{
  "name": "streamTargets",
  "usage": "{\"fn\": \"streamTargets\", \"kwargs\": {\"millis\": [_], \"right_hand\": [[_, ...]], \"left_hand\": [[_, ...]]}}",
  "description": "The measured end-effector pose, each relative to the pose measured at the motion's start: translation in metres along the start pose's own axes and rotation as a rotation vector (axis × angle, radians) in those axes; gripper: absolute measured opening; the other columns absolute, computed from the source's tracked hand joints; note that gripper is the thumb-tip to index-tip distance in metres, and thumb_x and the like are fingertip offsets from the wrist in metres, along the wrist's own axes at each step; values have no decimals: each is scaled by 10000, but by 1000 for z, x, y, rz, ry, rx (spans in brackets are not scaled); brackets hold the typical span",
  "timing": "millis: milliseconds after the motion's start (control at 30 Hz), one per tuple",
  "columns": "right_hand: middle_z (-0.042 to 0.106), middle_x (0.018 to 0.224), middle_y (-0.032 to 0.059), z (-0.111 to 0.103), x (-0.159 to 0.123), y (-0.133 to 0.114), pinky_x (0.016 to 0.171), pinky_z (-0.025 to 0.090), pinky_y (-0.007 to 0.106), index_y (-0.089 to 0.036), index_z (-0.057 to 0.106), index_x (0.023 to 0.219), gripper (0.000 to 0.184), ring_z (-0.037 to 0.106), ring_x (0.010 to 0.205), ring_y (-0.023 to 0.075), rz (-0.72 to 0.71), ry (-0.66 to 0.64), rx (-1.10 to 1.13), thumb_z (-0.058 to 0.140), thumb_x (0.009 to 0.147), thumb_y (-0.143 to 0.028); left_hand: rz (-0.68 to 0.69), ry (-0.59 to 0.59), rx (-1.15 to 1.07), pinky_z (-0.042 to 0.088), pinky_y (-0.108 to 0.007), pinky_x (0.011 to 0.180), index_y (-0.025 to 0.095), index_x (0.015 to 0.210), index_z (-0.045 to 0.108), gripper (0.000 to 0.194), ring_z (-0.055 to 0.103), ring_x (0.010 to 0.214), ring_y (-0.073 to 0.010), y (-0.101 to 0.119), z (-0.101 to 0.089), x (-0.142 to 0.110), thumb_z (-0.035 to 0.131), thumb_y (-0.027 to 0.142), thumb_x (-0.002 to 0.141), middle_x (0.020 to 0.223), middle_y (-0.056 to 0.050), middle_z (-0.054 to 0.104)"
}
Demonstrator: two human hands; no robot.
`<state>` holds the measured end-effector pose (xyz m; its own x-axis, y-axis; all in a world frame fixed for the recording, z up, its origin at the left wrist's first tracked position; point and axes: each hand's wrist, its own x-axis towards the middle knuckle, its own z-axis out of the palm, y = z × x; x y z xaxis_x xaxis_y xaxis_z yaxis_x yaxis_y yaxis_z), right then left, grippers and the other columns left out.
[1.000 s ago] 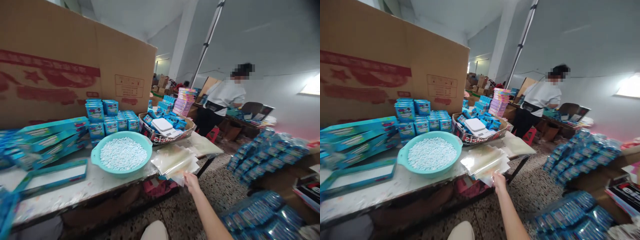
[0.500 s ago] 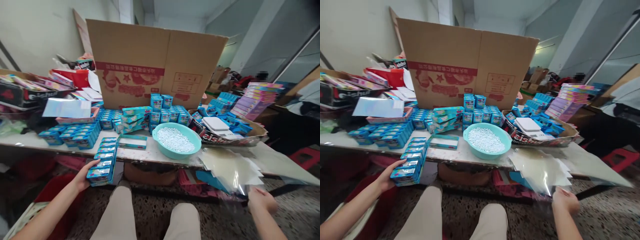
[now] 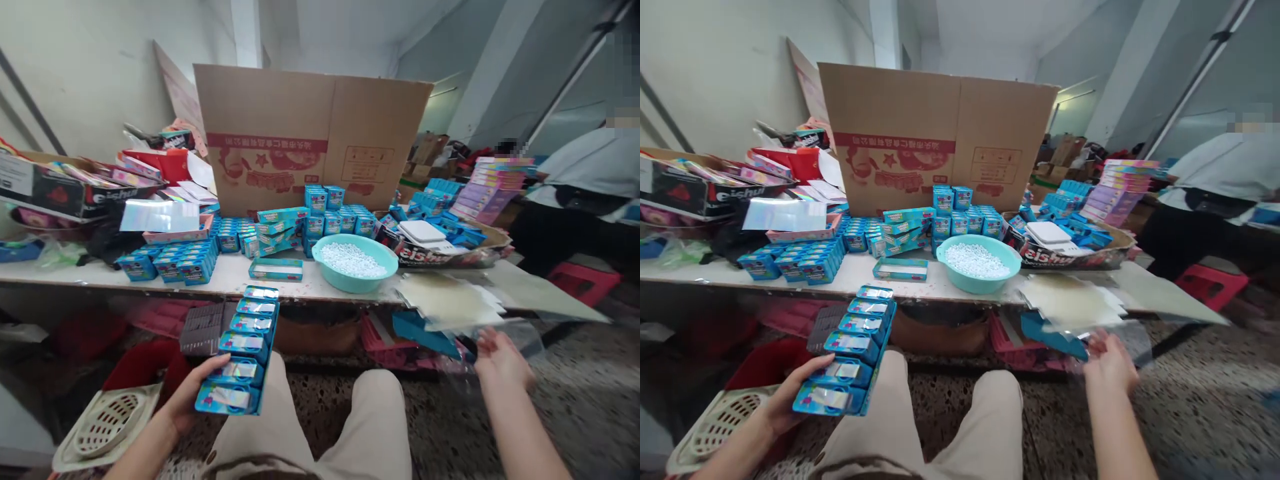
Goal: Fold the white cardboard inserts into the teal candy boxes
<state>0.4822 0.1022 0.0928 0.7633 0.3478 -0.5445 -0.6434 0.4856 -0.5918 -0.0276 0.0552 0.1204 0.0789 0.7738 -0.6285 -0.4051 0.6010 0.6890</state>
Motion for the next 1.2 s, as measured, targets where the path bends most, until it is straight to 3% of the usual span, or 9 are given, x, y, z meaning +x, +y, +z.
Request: {"fn": "streamTargets", "kwargs": {"millis": [133,233,333,433,600,733,833,1033,1200], "right_hand": [[662,662,-27,-28,-35,0,414,471,69,-155,603,707,218,581,473,26,-34,-182,-3,503,870,-51],[673,667,-27,-53,-53,-1,446,493,69,-141,614,774,101,592,483,25,-34,-268,-12,572,855,-100],[694,703,-27,-81,-61,0,473,512,76,-151,617,800,33,611,511,33,-56,-300,-19,641,820,-141],[703,733,-28,-112,-61,7,535,537,99,-165,619,800,35,633,563,41,-64,-286,-8,636,829,-174],[706,748,-70,-155,-65,45,668,540,137,-223,616,791,172,656,674,32,24,-232,37,495,913,-212],[726,855,-59,-168,-71,85,703,540,223,-267,635,881,117,674,767,79,132,-233,19,518,892,-277],[724,954,-53,-169,-72,104,765,526,254,-299,633,968,163,670,854,92,164,-219,30,486,900,-309],[701,1061,-61,-174,-67,109,874,484,274,-342,587,1094,222,643,951,87,203,-268,79,476,903,-360],[711,1018,-48,-179,-60,101,880,487,282,-308,603,1067,245,654,929,92,288,-254,171,398,935,-322]], "left_hand": [[-147,-205,8,557,-412,791,65,1019,631,315,702,822,-311,-59,30,1,653,264,775,921,-165,727],[-270,-375,30,550,-383,792,59,1040,621,345,695,863,-310,-107,63,5,662,272,772,928,-164,725],[-387,-496,63,540,-383,818,42,1119,588,434,692,879,-304,-148,91,5,667,292,773,940,-168,722],[-401,-591,104,519,-400,876,126,1283,491,590,683,925,-290,-173,105,3,702,242,745,1039,-138,705],[-368,-543,187,516,-415,889,198,1362,392,753,681,932,-280,-178,106,4,750,200,700,1072,-119,694],[-447,-486,231,513,-420,893,152,1325,440,632,680,933,-286,-169,110,11,700,255,759,1048,-131,700],[-480,-433,196,526,-438,863,125,1272,499,552,685,909,-297,-163,114,22,623,407,814,996,-134,713],[-470,-413,190,523,-467,862,144,1251,521,523,693,880,-291,-158,126,44,586,445,827,967,-120,720],[-403,-356,248,533,-470,838,147,1248,524,509,701,831,-292,-160,131,52,568,442,836,949,-119,724]]}}
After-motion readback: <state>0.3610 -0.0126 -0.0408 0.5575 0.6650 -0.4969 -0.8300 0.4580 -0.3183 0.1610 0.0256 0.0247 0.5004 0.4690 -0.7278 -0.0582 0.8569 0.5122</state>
